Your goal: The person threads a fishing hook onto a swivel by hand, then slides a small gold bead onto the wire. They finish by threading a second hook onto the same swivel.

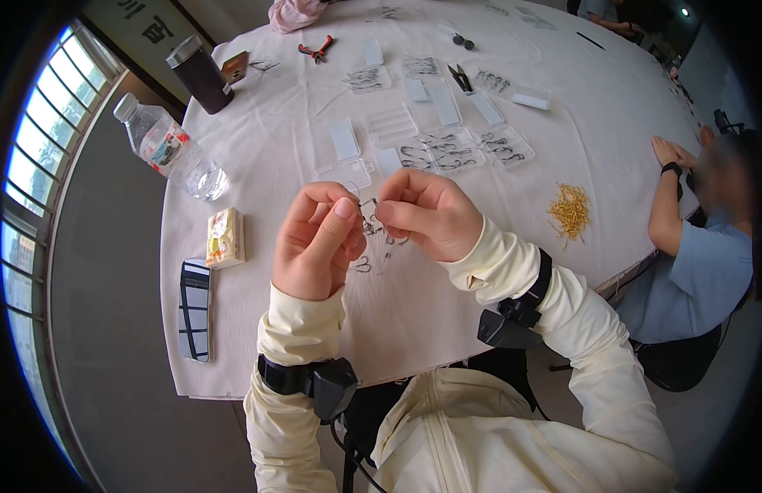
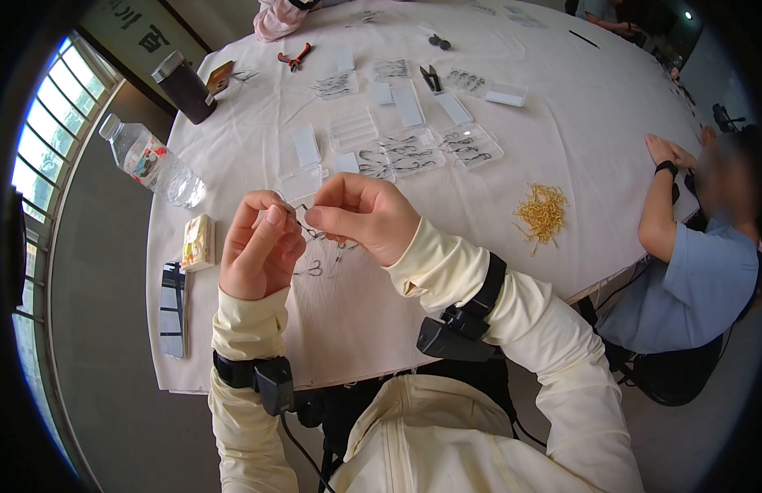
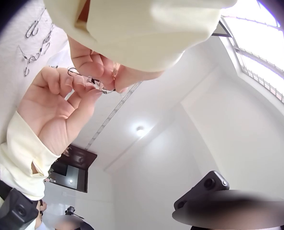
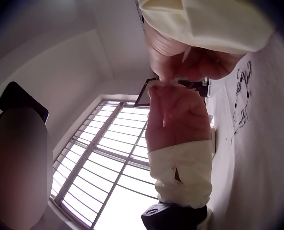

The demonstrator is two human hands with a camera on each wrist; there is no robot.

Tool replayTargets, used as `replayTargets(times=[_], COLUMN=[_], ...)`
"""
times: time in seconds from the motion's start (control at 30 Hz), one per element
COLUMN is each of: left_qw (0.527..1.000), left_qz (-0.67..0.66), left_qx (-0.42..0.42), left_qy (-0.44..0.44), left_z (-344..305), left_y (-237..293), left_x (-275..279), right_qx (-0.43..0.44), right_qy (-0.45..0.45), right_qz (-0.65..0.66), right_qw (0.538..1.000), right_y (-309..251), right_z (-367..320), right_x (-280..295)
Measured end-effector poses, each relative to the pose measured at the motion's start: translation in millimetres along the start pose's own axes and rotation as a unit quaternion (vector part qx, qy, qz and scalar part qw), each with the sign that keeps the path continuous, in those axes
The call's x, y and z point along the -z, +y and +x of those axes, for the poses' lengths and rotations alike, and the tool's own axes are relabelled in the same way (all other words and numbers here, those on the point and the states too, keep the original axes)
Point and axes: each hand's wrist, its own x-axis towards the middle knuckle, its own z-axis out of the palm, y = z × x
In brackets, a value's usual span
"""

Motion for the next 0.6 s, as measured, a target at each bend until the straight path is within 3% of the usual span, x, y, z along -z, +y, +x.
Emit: replayTargets(times=[0.27, 0.37, 0.43, 0.5, 0.6], left_qw=[0.997, 0.99, 0.983, 0.963, 0.962], left_qz=[0.056, 0.121, 0.165, 0.258, 0.26], left_qx=[0.007, -0.008, -0.019, -0.047, -0.054], left_qy=[0.045, 0.067, 0.079, 0.068, 0.062], left_z=[0.5, 0.3, -0.2, -1.0, -1.0], left_y=[1.2, 1.2, 1.1, 0.8, -2.6], left_x=[-0.5, -1.8, -3.8, -5.8, -6.3], right_qx=[0.016, 0.021, 0.07, 0.097, 0.138], right_qy=[0.012, 0.001, 0.007, -0.004, -0.005], right_qz=[0.058, 0.006, -0.103, -0.131, -0.13], right_qw=[0.998, 1.0, 0.992, 0.987, 0.982], right_y=[-6.5, -12.1, -16.0, -12.8, -6.0], right_z=[-0.2, -2.0, -4.1, -3.2, -0.8], right_x=[0.4, -1.0, -5.4, -3.8, -5.2])
